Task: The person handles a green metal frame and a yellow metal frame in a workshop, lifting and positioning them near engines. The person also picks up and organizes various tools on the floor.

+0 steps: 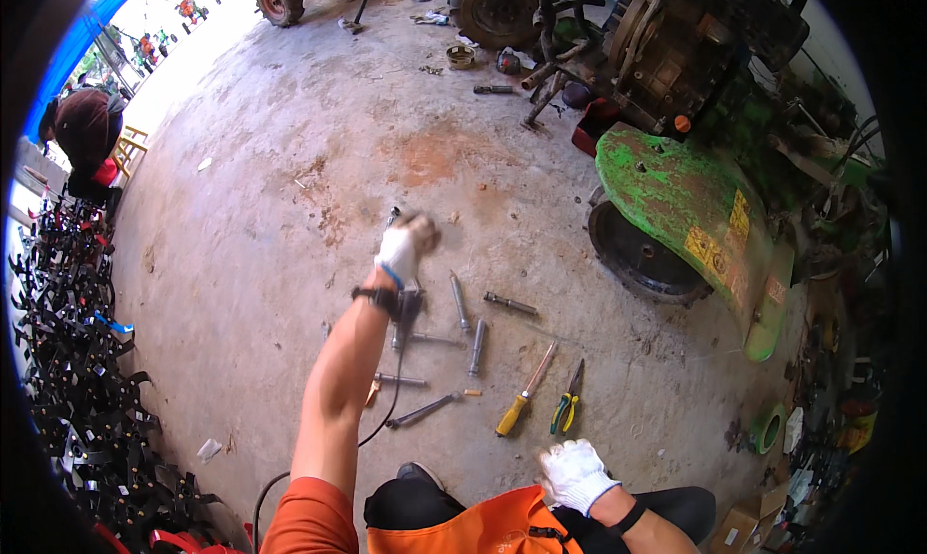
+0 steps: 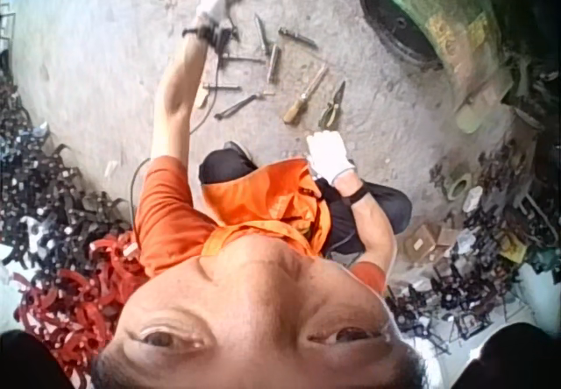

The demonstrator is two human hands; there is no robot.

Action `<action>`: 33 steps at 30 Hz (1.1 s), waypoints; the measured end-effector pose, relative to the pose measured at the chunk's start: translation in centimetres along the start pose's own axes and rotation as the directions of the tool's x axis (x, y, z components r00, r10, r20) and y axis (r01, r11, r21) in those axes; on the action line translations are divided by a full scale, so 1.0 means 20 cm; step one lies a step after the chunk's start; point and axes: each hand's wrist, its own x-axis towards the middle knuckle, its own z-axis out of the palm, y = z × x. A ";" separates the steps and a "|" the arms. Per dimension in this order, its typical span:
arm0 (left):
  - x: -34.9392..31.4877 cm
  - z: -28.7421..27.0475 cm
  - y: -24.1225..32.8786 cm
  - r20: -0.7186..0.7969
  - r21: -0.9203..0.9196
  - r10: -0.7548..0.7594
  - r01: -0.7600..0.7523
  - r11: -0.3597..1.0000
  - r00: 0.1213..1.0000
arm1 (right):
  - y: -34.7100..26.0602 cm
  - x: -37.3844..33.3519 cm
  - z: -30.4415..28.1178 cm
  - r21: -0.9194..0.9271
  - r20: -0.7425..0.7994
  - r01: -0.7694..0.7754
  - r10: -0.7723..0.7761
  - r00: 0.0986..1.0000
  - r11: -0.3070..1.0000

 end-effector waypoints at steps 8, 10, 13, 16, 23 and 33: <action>-0.58 -0.25 -0.39 0.019 0.524 -0.140 0.110 0.844 0.990 | 0.00 -0.01 -0.03 0.038 -0.036 0.029 -0.028 0.999 0.999; -0.95 -0.40 -0.54 -0.038 0.689 -0.355 0.282 0.668 0.934 | -0.01 0.01 -0.02 0.039 -0.037 0.063 -0.062 0.997 0.997; -1.45 -0.52 -0.66 -0.062 0.699 -0.441 0.355 0.621 0.895 | -0.03 0.07 0.01 0.024 -0.023 0.102 -0.102 0.995 0.994; -1.76 -0.58 -0.67 -0.164 0.660 -0.481 0.458 0.595 0.861 | -0.06 0.16 0.01 -0.004 0.051 0.145 -0.144 0.988 0.989; -1.85 -0.84 -0.55 -0.265 0.753 -0.221 0.345 0.560 0.939 | -0.18 0.32 -0.01 -0.031 -0.014 0.242 -0.243 0.970 0.970; -1.47 -1.18 -0.24 -0.462 0.878 0.303 0.382 0.287 0.833 | -0.18 0.21 -0.03 -0.070 0.009 0.163 -0.163 0.987 0.984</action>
